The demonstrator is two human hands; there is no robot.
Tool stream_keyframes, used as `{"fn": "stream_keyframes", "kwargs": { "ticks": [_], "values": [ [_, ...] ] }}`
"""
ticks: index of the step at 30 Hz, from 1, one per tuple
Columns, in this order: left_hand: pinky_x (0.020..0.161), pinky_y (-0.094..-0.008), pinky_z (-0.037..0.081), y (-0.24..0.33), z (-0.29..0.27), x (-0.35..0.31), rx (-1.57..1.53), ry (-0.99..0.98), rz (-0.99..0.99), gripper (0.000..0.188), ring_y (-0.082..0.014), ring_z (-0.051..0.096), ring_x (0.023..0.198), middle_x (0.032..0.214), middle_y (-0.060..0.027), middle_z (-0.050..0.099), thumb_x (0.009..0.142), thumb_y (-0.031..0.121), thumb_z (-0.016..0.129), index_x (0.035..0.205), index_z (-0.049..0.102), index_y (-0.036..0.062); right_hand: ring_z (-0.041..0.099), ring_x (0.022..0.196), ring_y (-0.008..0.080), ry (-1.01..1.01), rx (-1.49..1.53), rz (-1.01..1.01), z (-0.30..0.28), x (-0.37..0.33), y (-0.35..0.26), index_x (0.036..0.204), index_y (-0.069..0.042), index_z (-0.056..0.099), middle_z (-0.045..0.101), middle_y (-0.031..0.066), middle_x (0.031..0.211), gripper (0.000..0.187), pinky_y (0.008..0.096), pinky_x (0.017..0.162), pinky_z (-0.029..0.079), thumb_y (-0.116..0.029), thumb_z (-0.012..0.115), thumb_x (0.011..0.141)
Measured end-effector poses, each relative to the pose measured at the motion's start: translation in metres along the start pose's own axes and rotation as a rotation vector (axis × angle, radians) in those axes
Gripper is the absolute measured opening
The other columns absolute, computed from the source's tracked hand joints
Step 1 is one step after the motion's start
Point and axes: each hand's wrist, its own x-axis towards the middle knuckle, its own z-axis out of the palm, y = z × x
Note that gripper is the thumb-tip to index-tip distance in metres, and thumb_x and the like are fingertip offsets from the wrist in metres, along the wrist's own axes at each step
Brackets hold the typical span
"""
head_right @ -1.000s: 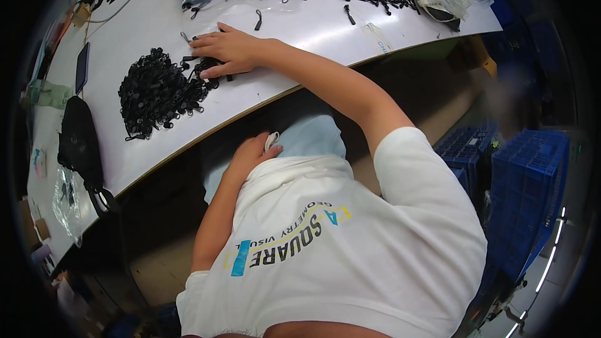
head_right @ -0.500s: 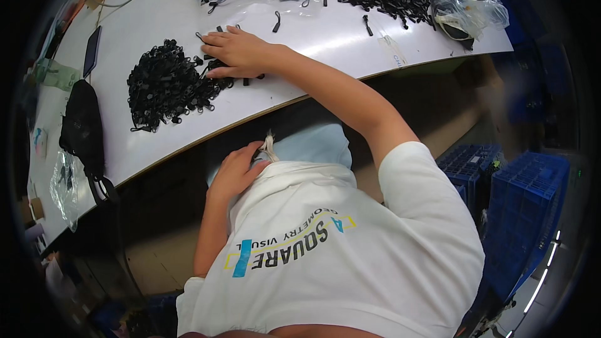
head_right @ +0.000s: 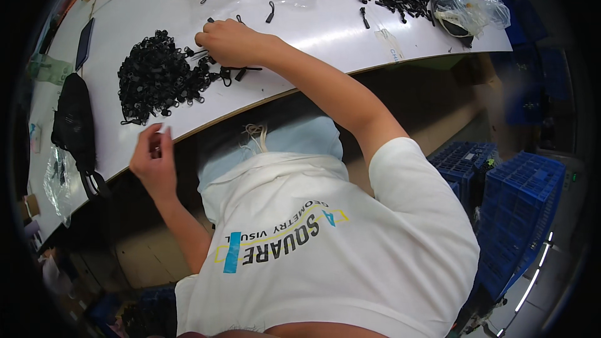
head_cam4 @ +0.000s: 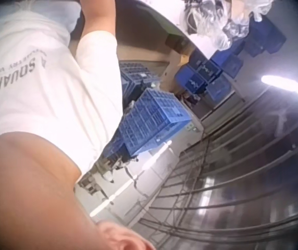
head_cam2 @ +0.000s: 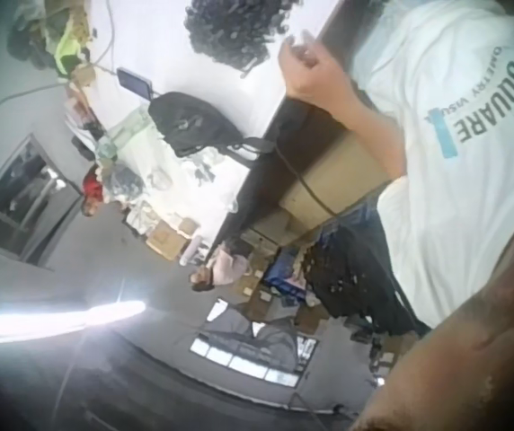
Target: The person sits at a white table and repeatedly picks up small black plastic clips and black cables. They attach the clips to the ends of the cables by hand, creating finished units. The person places the completed cables into a growing pile on the table.
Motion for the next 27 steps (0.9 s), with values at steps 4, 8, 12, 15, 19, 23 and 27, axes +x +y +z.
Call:
{"fn": "stream_keyframes", "kwargs": {
  "ticks": [4,8,12,15,19,23,27],
  "values": [
    [0.053,-0.0279,0.040,-0.023,-0.004,0.010,0.195,0.007,-0.100,0.020,-0.0138,0.051,0.056,0.066,-0.0026,0.055,0.079,0.016,0.072,0.094,0.063,0.0051,0.058,0.087,0.0313,-0.041,0.065,0.007,0.000,0.004,-0.001,0.095,-0.003,0.058,0.058,0.0123,0.093,0.017,0.0401,0.077,0.047,-0.008,0.063,0.079],
    [0.057,-0.0318,0.042,-0.027,0.010,0.014,0.424,0.009,-0.004,0.023,-0.0180,0.052,0.060,0.067,-0.0018,0.050,0.081,0.024,0.070,0.096,0.061,0.0090,0.058,0.081,0.0298,0.086,0.233,-0.012,0.003,-0.001,0.002,0.094,-0.004,0.058,0.058,0.0114,0.090,0.016,0.0389,0.072,0.046,-0.006,0.062,0.078],
    [0.058,-0.0337,0.043,-0.024,0.020,0.021,0.448,-0.025,0.018,0.021,-0.0198,0.052,0.061,0.068,-0.0016,0.050,0.083,0.026,0.068,0.095,0.060,0.0098,0.057,0.075,0.0286,0.160,0.309,0.042,-0.003,-0.009,0.008,0.092,-0.004,0.058,0.058,0.0106,0.085,0.014,0.0373,0.069,0.046,-0.006,0.062,0.079],
    [0.056,-0.0337,0.043,-0.027,0.023,0.024,0.434,-0.021,0.063,0.020,-0.0195,0.052,0.059,0.067,-0.0016,0.050,0.084,0.025,0.067,0.093,0.059,0.0092,0.057,0.074,0.0287,0.174,0.329,0.059,-0.004,-0.012,0.014,0.093,-0.003,0.059,0.059,0.0111,0.084,0.013,0.0365,0.069,0.046,-0.007,0.061,0.081],
    [0.055,-0.0337,0.042,-0.029,0.021,0.025,0.456,-0.062,0.069,0.020,-0.0188,0.051,0.057,0.066,-0.0016,0.050,0.084,0.025,0.067,0.090,0.057,0.0083,0.058,0.074,0.0293,0.175,0.471,0.152,-0.008,-0.017,0.017,0.093,-0.001,0.060,0.060,0.0128,0.081,0.012,0.0349,0.069,0.046,-0.011,0.060,0.085],
    [0.055,-0.0329,0.041,-0.026,0.018,0.025,0.429,-0.086,0.040,0.019,-0.0171,0.049,0.057,0.066,-0.0012,0.048,0.083,0.023,0.067,0.091,0.057,0.0083,0.057,0.092,0.0292,0.210,0.249,0.130,-0.013,-0.023,0.023,0.101,-0.003,0.060,0.061,0.0123,0.100,0.023,0.0396,0.081,0.044,-0.020,0.061,0.086],
    [0.056,-0.0332,0.040,-0.026,0.017,0.021,0.359,-0.061,0.034,0.018,-0.0179,0.048,0.060,0.066,-0.0008,0.046,0.081,0.019,0.068,0.091,0.057,0.0087,0.047,0.114,0.0332,0.167,0.052,0.049,-0.008,-0.044,0.021,0.120,-0.005,0.053,0.051,0.0167,0.124,0.050,0.0464,0.096,0.035,-0.043,0.057,0.087]
  ]
}}
